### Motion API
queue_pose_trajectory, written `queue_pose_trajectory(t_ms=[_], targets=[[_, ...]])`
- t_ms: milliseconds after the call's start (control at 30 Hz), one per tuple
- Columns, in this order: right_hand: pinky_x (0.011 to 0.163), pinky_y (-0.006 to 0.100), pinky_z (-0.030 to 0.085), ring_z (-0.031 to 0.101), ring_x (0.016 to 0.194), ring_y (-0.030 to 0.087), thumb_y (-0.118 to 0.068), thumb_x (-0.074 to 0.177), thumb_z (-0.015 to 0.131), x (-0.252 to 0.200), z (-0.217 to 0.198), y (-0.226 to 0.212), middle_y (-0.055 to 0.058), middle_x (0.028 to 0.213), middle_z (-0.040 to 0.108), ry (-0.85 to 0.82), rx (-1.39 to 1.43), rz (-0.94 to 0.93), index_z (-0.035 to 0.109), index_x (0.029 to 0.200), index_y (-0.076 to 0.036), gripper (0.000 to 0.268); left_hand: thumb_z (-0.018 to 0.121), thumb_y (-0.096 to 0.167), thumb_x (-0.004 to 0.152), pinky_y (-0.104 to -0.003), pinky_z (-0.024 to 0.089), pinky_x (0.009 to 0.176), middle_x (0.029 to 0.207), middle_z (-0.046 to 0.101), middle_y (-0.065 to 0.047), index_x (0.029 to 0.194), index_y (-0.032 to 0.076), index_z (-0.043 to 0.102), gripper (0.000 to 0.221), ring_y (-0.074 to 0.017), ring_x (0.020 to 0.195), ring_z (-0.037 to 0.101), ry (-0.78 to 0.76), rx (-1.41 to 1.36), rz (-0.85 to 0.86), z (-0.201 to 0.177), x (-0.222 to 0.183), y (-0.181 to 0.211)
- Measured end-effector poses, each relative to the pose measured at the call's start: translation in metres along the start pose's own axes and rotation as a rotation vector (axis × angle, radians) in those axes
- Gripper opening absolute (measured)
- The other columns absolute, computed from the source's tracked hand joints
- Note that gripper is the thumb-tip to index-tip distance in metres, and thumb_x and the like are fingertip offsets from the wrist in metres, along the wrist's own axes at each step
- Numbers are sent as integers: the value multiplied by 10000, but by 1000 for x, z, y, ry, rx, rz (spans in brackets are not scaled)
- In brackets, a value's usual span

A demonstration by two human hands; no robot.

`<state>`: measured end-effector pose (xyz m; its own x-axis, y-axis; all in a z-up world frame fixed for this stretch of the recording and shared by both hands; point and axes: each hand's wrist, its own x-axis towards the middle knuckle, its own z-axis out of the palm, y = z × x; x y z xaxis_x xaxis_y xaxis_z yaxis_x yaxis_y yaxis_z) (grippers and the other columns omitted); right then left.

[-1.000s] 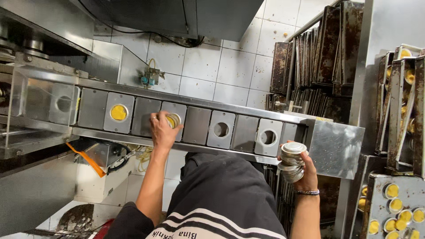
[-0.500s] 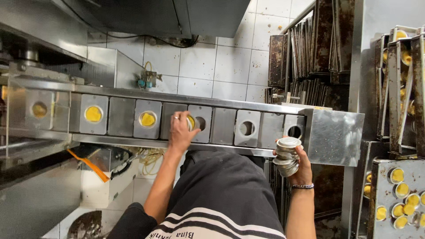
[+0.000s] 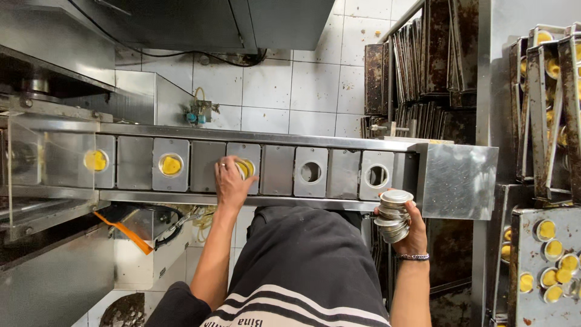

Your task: The person places small tart tins onto a moving conveyor belt by hand, then transfers filled tarts from a large tray onto the conveyor belt and stacks empty tins together.

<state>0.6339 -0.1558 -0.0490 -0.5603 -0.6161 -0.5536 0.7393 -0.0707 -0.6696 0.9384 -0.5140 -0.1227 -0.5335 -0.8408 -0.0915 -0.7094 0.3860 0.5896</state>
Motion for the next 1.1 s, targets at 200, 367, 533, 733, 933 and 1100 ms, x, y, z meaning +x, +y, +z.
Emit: queue_pose_trajectory(t_ms=[200,367,533,733,933,1100], targets=[[763,457,606,723,964,388,-480,998,546,0,10,-1,281,1354,605,-13,-1,-13,432,1464,22,694,966,272,571,-540,406,1060,1140,550,-226,1181,37,517,793,-450,1088,584,137,-39,-76,-17,-3,-13],[736,446,608,714,960,373,-494,1003,538,0,11,0,254,1338,620,-9,-10,-15,449,1455,0,675,979,263,586,-492,424,1063,1294,452,-182,1195,71,532,779,-403,1173,535,277,-71,-153,-35,-5,10],[729,445,621,726,958,366,-477,1002,550,13,15,5,257,1336,630,-57,3,7,457,1450,7,666,956,166,604,-452,534,918,1176,519,-159,1274,80,603,762,-389,1051,636,41,-79,244,7,7,47],[719,435,623,728,959,346,-503,1003,523,6,28,1,252,1341,632,-39,-51,0,470,1460,-7,677,930,399,593,-435,534,933,1105,552,-130,1236,74,637,779,-340,1098,600,60,191,495,38,10,42],[772,475,618,724,942,377,-507,999,542,6,9,5,264,1356,616,-4,-41,1,454,1468,10,704,833,409,776,-490,496,856,1287,553,-140,1345,66,615,699,-361,1211,527,162,307,262,33,-7,22],[680,432,629,736,881,372,-469,982,619,-2,42,-9,258,1251,666,7,-10,16,551,1369,8,619,786,399,868,-441,491,920,1328,554,-169,1411,38,542,697,-329,1162,528,280,390,109,23,-31,9]])
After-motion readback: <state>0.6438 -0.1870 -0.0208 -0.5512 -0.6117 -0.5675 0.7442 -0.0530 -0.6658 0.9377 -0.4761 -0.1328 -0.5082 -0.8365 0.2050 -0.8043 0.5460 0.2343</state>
